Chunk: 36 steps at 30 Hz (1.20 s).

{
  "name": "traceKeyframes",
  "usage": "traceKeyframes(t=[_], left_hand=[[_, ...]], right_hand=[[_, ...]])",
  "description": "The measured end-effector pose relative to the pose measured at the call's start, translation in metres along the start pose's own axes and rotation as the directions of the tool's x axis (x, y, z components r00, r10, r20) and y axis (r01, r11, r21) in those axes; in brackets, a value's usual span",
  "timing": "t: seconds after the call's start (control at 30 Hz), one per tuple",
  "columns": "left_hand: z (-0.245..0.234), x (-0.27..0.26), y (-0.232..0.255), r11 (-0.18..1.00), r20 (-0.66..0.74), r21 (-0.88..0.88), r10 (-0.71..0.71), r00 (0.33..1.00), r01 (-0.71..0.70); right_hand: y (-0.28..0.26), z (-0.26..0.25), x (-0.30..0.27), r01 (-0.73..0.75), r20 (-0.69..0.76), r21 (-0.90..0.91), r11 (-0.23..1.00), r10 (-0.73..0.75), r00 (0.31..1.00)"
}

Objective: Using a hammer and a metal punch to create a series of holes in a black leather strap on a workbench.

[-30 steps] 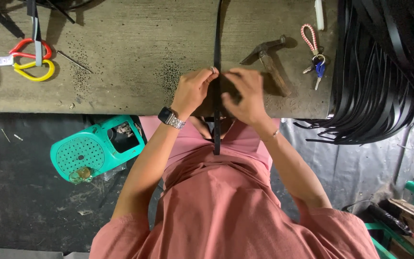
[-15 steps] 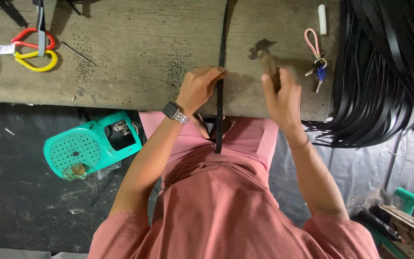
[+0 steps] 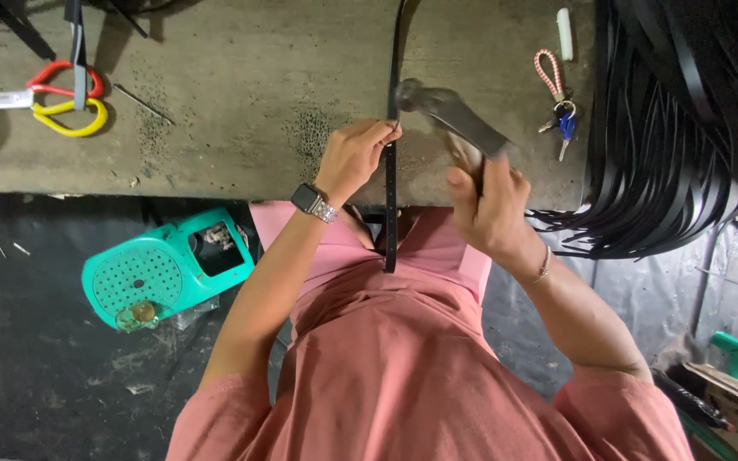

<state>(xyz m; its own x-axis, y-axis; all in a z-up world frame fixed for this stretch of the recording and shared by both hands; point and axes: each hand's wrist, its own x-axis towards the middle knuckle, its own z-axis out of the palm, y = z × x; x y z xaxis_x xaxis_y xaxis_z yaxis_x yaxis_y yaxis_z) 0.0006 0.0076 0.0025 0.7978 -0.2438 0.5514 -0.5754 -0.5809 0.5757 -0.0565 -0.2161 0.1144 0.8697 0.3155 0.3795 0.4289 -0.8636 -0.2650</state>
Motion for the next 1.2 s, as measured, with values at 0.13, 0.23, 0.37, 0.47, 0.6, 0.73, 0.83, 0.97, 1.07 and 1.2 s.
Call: traceKeyframes(t=[0.13,0.23,0.37,0.47,0.6,0.73,0.83,0.97,1.07,1.2], left_hand=[[-0.003,0.001,0.005,1.000,-0.006,0.025,-0.003,1.000,0.003],[-0.005,0.004,0.007,1.000,-0.008,-0.003,0.004,1.000,-0.004],[-0.005,0.003,0.011,0.998,-0.036,-0.053,-0.024,0.999,0.022],[-0.021,0.013,0.023,0.996,-0.007,-0.084,-0.015,1.000,0.014],[-0.011,0.008,0.014,0.999,-0.003,-0.037,-0.025,1.000,0.025],[-0.014,0.009,0.018,0.993,0.021,-0.072,-0.097,0.995,0.098],[-0.011,0.008,0.017,0.985,0.026,-0.106,-0.134,0.991,0.136],[-0.016,0.010,0.010,0.901,0.025,-0.308,-0.314,0.949,0.306],[-0.026,0.020,0.007,0.500,0.138,-0.719,-0.579,0.804,0.483],[-0.030,0.021,0.009,0.464,0.120,-0.765,-0.578,0.807,0.446]], right_hand=[[-0.005,-0.009,0.019,-0.017,0.061,0.036,0.999,0.015,0.998],[0.002,-0.009,0.019,-0.138,0.125,0.304,0.943,0.104,0.987],[0.025,0.014,0.009,-0.181,-0.008,0.180,0.967,0.185,0.983],[0.040,0.034,0.016,-0.107,-0.175,-0.154,0.982,0.080,0.981],[0.043,0.056,0.012,-0.136,-0.076,-0.438,0.889,0.114,0.991],[0.023,0.071,0.013,-0.098,-0.061,-0.193,0.976,0.088,0.994],[0.014,0.098,0.007,-0.015,-0.044,0.044,0.999,0.017,0.999],[-0.001,0.088,0.013,0.020,-0.008,0.121,0.992,-0.019,1.000],[-0.005,0.082,0.016,0.026,0.013,0.134,0.991,-0.028,1.000],[-0.002,0.081,0.013,0.034,0.024,0.153,0.988,-0.038,0.999]])
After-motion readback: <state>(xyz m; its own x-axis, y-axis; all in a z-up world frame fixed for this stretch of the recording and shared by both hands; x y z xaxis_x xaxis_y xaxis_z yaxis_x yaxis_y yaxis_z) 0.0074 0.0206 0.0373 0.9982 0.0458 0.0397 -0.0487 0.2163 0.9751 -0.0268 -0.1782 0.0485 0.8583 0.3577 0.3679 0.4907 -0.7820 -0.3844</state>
